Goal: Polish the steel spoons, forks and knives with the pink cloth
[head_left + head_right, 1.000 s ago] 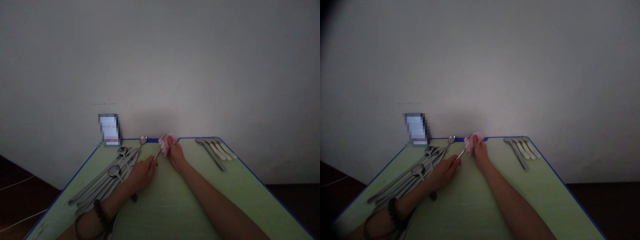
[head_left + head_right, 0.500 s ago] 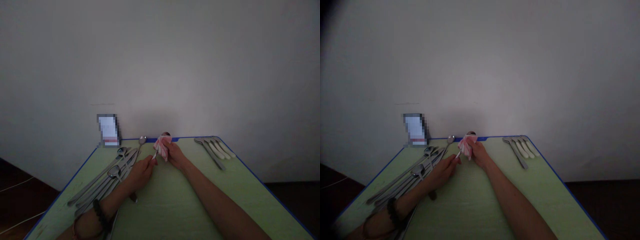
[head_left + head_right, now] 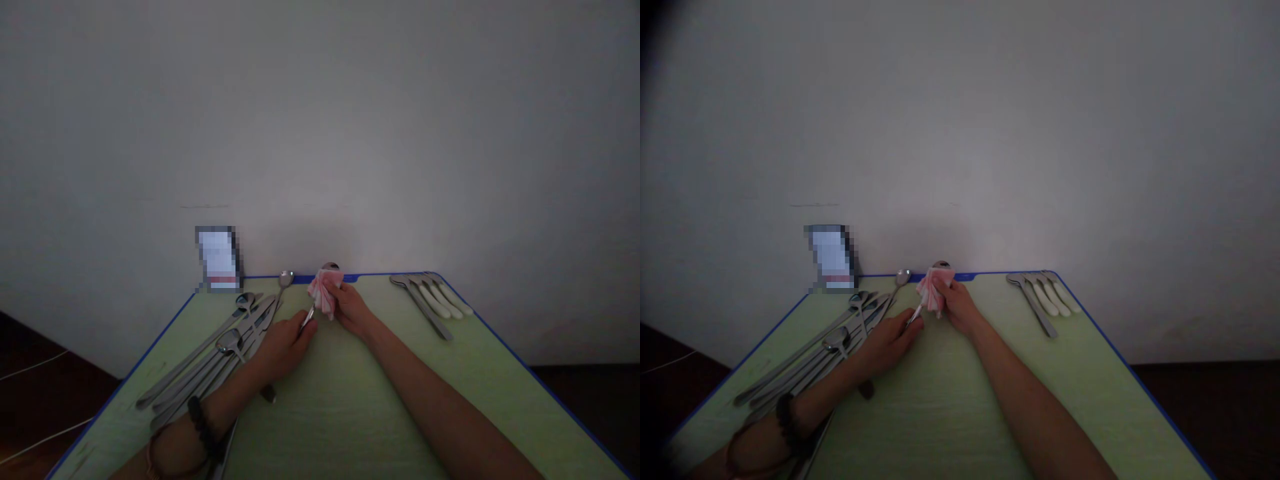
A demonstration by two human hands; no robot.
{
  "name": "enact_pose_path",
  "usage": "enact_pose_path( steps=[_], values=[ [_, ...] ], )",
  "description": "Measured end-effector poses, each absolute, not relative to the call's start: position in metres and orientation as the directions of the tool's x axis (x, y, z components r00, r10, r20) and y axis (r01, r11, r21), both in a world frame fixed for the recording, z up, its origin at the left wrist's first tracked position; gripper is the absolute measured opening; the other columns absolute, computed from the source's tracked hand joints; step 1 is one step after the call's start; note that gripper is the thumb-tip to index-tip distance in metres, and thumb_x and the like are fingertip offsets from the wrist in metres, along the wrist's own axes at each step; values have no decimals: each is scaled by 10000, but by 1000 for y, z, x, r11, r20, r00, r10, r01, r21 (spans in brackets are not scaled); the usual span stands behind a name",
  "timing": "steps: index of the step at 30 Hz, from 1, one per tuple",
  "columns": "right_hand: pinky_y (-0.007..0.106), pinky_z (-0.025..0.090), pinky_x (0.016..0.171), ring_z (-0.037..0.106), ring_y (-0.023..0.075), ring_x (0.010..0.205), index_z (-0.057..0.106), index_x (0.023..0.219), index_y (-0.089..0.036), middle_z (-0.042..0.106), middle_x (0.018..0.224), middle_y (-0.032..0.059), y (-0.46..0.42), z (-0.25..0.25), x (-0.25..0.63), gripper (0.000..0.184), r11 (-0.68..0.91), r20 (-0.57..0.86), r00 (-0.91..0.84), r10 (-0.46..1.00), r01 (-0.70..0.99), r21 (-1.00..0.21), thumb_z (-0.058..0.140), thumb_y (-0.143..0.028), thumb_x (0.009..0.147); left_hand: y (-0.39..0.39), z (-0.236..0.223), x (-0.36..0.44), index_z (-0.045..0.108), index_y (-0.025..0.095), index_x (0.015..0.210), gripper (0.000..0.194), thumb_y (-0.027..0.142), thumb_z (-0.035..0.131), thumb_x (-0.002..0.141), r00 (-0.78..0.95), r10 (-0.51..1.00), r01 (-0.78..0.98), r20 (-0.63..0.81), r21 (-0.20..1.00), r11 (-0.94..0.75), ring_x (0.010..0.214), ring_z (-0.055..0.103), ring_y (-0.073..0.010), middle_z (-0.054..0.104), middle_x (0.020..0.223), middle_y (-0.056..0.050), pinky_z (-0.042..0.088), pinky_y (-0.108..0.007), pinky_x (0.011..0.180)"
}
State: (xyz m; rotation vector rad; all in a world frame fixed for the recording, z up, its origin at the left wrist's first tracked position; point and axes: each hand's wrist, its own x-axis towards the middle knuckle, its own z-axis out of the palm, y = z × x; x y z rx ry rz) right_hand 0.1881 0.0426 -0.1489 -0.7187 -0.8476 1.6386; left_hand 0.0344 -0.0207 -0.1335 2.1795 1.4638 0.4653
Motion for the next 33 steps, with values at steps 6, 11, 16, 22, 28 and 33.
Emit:
enact_pose_path(
  steps=[6,11,16,22,28,33],
  values=[
    [230,459,639,589,116,626,695,733,-142,693,701,26,42,-148,188,263,-141,-25,-215,976,-544,-827,791,-340,588,-20,-134,35,421,213,763,218,337,315,907,369,929,779,26,537,-324,574,511,-170,479,590,20,287,-256,558],
    [241,456,651,598,122,651,696,775,-140,704,753,40,40,-146,189,274,-141,-23,-217,976,-547,-825,778,-338,604,-20,-134,35,419,215,779,208,344,317,906,359,933,774,30,549,-316,576,516,-170,485,594,22,294,-255,560],
    [270,457,684,613,146,674,690,771,-133,704,756,54,41,-148,186,297,-104,-8,-172,985,-556,-825,765,-375,616,-20,-135,34,442,209,812,267,356,251,928,358,934,753,8,588,-295,574,536,-160,511,602,19,337,-243,556],
    [293,448,785,619,164,812,643,824,-205,703,828,30,47,-153,180,397,94,72,61,996,-602,-793,564,-586,745,-21,-131,34,420,216,717,329,362,217,931,388,922,736,-6,604,-306,541,502,-147,496,579,22,347,-241,556],
    [278,440,797,611,156,810,645,809,-207,698,812,16,49,-153,182,411,113,91,68,994,-578,-808,599,-602,706,-21,-131,33,404,218,678,329,371,245,922,402,916,741,-19,594,-313,532,485,-151,495,573,18,341,-253,559],
    [255,435,624,583,140,613,674,726,-146,677,655,30,41,-152,186,344,-41,29,-135,990,-488,-872,707,-483,664,-20,-134,32,416,213,727,317,362,221,928,388,922,733,-17,611,-297,561,508,-153,515,598,13,359,-253,574]
  ],
)
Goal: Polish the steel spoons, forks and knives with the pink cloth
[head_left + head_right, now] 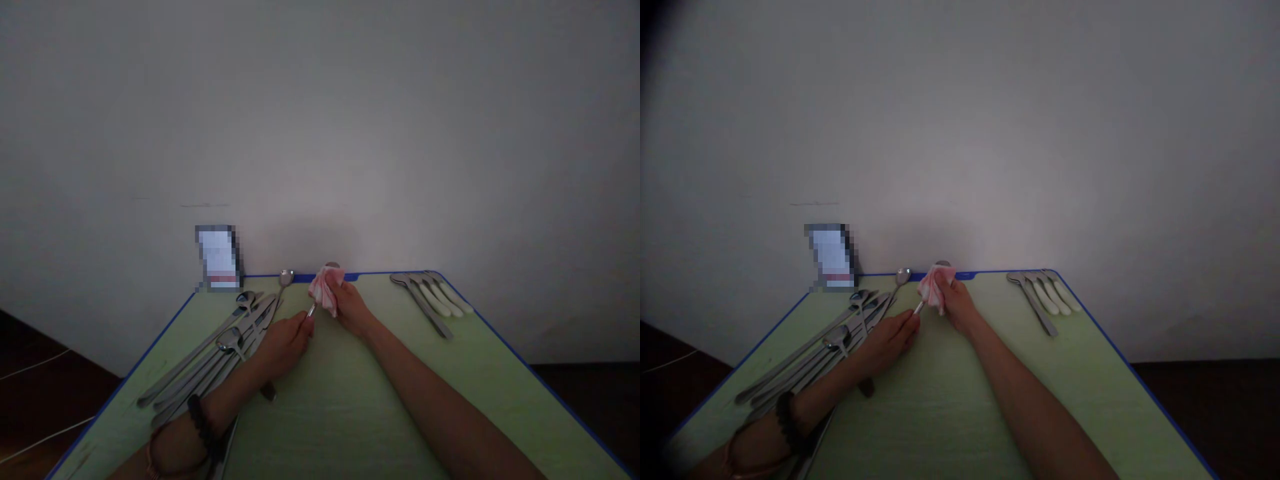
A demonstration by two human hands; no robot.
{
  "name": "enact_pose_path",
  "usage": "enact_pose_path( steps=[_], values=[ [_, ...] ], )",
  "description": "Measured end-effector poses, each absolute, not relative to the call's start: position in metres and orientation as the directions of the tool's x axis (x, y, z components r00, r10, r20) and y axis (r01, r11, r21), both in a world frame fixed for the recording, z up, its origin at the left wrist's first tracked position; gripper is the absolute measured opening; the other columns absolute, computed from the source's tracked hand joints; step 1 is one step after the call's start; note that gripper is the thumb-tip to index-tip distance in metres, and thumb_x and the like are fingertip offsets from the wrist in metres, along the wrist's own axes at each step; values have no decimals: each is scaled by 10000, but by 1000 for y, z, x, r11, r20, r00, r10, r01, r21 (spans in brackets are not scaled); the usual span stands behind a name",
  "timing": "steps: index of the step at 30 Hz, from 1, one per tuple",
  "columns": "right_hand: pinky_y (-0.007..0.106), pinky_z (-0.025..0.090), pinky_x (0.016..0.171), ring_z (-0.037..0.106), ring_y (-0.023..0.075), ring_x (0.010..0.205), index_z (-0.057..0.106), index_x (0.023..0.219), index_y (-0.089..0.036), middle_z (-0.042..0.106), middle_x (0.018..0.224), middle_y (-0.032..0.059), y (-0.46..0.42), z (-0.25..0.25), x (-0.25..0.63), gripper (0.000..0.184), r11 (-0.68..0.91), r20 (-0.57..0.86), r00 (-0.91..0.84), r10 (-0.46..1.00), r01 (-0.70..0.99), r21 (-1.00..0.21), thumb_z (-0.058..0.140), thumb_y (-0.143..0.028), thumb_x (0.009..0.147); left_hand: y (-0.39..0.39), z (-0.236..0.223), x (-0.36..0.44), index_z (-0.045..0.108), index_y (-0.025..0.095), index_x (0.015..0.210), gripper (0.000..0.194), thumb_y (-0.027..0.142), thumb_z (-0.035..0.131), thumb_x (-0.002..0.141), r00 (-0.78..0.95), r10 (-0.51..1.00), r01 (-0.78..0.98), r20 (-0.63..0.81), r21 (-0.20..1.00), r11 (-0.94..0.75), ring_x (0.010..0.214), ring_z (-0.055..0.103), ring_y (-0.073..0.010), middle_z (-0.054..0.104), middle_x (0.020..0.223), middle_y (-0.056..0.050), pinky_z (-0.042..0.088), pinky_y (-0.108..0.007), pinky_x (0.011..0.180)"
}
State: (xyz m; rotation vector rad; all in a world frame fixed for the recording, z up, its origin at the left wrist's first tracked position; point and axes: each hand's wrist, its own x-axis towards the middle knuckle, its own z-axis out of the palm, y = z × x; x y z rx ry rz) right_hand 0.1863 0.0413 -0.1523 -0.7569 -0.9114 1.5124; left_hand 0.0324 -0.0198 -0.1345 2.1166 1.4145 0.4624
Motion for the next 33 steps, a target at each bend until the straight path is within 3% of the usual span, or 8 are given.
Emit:
enact_pose_path(
  steps=[4,11,18,24,30,33],
  values=[
    [241,404,538,557,136,556,668,667,-139,660,598,32,39,-152,186,320,-92,-1,-194,981,-459,-884,730,-452,645,-19,-136,33,406,215,724,319,368,215,929,386,922,723,-16,626,-292,542,500,-148,498,576,22,359,-249,557],
    [264,437,793,614,153,817,649,836,-212,698,803,13,48,-152,182,406,39,51,-6,999,-571,-820,610,-593,699,-20,-133,34,398,218,697,340,398,220,924,380,925,704,-7,651,-284,529,482,-143,471,566,31,349,-244,538],
    [273,442,632,591,150,608,683,702,-120,676,646,56,40,-150,186,349,-125,-24,-204,979,-498,-858,745,-454,621,-18,-137,32,396,215,705,312,372,235,921,377,926,701,5,652,-289,553,495,-146,492,597,21,355,-250,553],
    [274,448,767,623,156,789,660,830,-192,698,788,28,46,-151,185,393,-33,14,-76,997,-578,-815,617,-564,711,-19,-132,34,407,215,694,316,381,261,919,384,923,707,2,642,-296,546,490,-144,494,587,26,347,-247,553],
    [280,463,695,618,166,663,687,733,-136,694,701,62,39,-146,188,257,-137,-19,-227,974,-520,-843,736,-374,650,-21,-131,34,421,213,693,391,421,193,933,361,933,711,0,647,-275,545,501,-148,486,568,25,365,-248,557],
    [280,469,723,622,165,701,683,750,-146,700,741,59,40,-146,188,260,-124,-12,-204,979,-544,-830,719,-389,664,-21,-132,34,424,214,698,384,426,203,930,356,935,719,-2,640,-272,557,508,-152,489,575,24,369,-249,568]
  ],
)
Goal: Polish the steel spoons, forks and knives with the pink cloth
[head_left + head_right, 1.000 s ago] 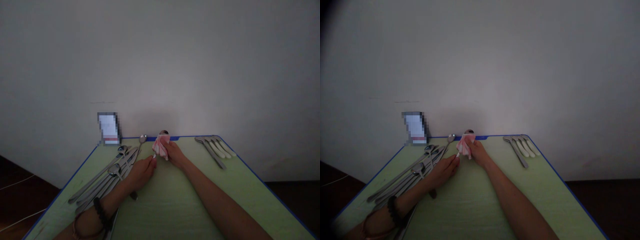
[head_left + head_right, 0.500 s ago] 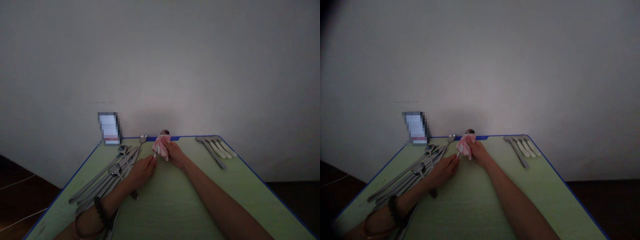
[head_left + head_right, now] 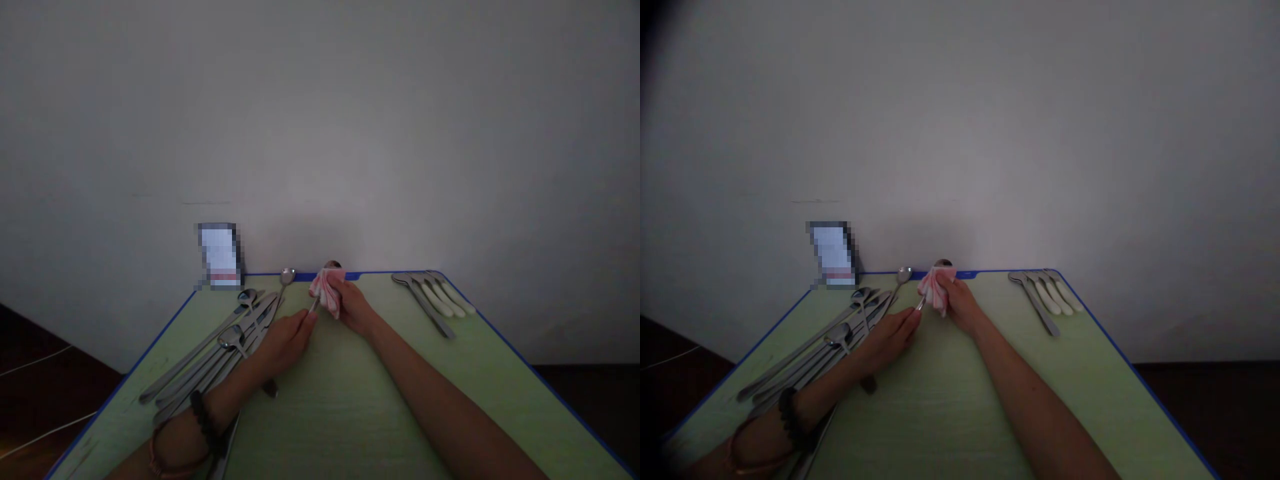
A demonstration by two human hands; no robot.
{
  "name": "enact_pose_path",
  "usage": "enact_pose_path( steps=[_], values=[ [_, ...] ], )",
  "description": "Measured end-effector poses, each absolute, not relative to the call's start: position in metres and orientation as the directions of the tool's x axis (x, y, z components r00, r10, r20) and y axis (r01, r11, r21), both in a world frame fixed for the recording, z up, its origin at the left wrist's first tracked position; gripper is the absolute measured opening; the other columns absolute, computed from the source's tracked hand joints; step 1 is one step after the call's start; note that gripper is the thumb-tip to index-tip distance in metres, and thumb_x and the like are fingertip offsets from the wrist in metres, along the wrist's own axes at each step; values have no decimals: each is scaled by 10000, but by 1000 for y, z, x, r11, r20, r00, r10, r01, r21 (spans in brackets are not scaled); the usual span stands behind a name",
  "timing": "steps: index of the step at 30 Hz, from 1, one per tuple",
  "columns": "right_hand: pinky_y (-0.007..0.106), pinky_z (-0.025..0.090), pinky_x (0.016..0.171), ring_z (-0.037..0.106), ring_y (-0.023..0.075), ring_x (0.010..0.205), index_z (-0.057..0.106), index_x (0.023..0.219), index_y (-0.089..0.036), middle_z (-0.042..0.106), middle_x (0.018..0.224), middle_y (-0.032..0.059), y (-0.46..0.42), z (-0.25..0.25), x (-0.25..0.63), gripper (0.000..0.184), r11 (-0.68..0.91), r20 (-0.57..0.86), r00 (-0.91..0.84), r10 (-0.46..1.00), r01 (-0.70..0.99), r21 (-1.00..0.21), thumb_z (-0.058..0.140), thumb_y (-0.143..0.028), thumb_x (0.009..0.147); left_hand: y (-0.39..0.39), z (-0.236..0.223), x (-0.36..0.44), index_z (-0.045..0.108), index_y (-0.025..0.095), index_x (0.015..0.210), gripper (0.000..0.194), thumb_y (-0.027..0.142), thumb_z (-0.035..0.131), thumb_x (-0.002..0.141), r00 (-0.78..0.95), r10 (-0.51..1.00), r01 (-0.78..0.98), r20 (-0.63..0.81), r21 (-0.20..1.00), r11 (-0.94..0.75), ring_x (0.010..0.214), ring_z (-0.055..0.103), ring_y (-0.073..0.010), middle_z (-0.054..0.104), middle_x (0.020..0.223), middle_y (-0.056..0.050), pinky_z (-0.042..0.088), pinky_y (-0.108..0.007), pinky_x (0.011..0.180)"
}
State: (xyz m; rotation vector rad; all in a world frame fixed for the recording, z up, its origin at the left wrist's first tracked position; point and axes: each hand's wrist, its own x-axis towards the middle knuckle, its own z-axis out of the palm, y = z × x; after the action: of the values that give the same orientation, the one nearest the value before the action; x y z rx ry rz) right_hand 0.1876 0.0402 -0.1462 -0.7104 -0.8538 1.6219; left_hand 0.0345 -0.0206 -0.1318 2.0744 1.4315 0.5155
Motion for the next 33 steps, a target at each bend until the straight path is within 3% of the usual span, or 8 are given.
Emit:
enact_pose_path(
  steps=[7,17,23,28,33],
  values=[
    [283,466,821,627,159,799,664,798,-194,691,830,19,46,-146,186,300,-42,37,-112,993,-625,-779,690,-469,682,-21,-128,36,415,216,670,371,413,225,922,370,929,729,-11,623,-282,550,507,-154,500,576,14,355,-248,559],
    [289,480,741,624,162,702,678,768,-165,693,743,49,41,-147,189,314,-93,16,-191,981,-547,-832,729,-453,654,-22,-132,34,404,218,622,429,424,186,929,377,926,726,-2,621,-295,523,484,-151,478,539,19,352,-253,545],
    [252,466,640,603,141,626,694,714,-126,695,690,56,39,-147,188,293,-148,-31,-235,971,-498,-855,747,-405,643,-21,-133,34,410,215,710,369,402,188,937,365,931,737,19,605,-302,554,520,-153,509,592,14,360,-245,551],
    [278,493,718,626,153,696,671,756,-163,698,746,40,45,-150,188,305,-115,-36,-147,988,-578,-808,680,-464,706,-21,-131,35,443,211,765,294,394,276,924,392,919,767,34,539,-347,584,534,-171,521,612,9,331,-254,567],
    [309,514,755,632,160,775,620,776,-220,689,814,9,54,-152,190,256,-65,-26,-69,997,-646,-761,623,-475,758,-22,-132,35,485,205,728,342,406,291,925,421,906,787,33,484,-383,576,537,-174,538,600,1,311,-257,558]
  ],
)
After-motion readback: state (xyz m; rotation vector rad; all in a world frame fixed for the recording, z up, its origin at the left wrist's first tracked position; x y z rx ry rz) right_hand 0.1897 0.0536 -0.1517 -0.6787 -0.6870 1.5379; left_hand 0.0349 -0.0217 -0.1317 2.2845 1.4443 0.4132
